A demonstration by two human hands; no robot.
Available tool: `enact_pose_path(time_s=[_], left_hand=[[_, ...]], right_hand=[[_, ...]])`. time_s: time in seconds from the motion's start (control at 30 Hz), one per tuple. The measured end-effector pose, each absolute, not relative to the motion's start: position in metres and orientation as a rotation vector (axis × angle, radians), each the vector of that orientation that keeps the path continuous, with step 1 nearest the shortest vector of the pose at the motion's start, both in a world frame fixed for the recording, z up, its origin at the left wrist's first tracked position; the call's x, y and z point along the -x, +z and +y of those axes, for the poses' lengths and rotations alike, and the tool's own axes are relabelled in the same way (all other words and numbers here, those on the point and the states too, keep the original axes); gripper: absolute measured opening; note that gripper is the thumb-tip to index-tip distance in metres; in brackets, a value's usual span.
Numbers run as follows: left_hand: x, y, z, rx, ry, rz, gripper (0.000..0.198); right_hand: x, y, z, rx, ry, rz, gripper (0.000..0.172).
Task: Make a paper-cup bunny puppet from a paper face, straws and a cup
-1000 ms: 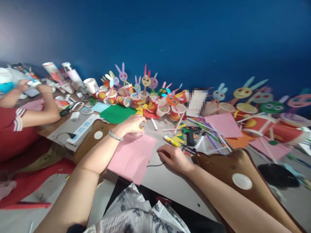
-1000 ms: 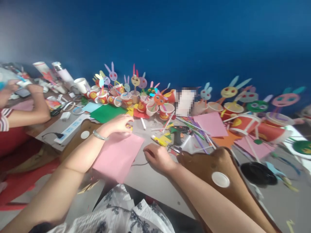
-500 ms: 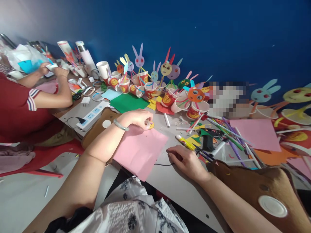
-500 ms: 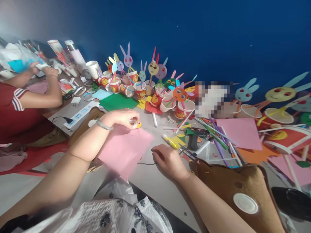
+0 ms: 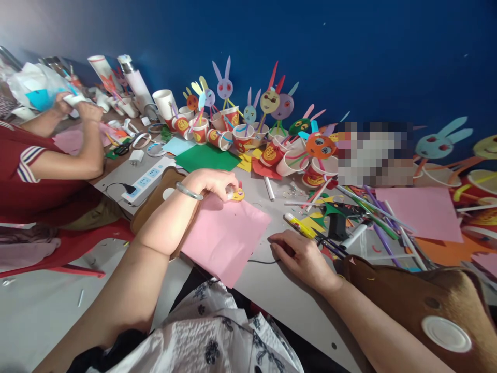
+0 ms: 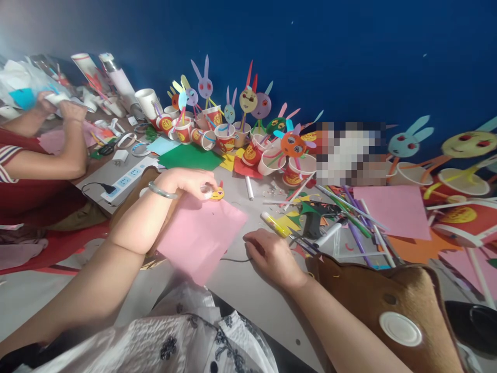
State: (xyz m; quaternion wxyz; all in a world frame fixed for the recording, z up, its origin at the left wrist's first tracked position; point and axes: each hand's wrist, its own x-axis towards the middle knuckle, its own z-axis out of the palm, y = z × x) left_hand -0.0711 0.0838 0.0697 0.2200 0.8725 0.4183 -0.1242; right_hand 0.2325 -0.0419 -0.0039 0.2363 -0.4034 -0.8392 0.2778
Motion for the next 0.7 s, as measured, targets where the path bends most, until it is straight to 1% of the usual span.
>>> enact_pose_path(time_s=[0.17, 0.37, 0.7], left_hand=[[0.075, 0.068, 0.086, -2.383, -0.364, 1.200, 0.049], [0.077, 0.075, 0.090, -2.313, -0.399, 1.129, 0.052], [0.081, 0.069, 0.103, -2.168, -0.298, 1.104, 0.039]], right_hand=[[-0.233, -0.004, -0.042, 1.090, 0.740, -2.312, 0.019], [-0.232, -0.002, -0.042, 1.083, 0.732, -2.317, 0.019], [-0.232, -0.005, -0.042, 1.046, 0.699, -2.315, 0.017]])
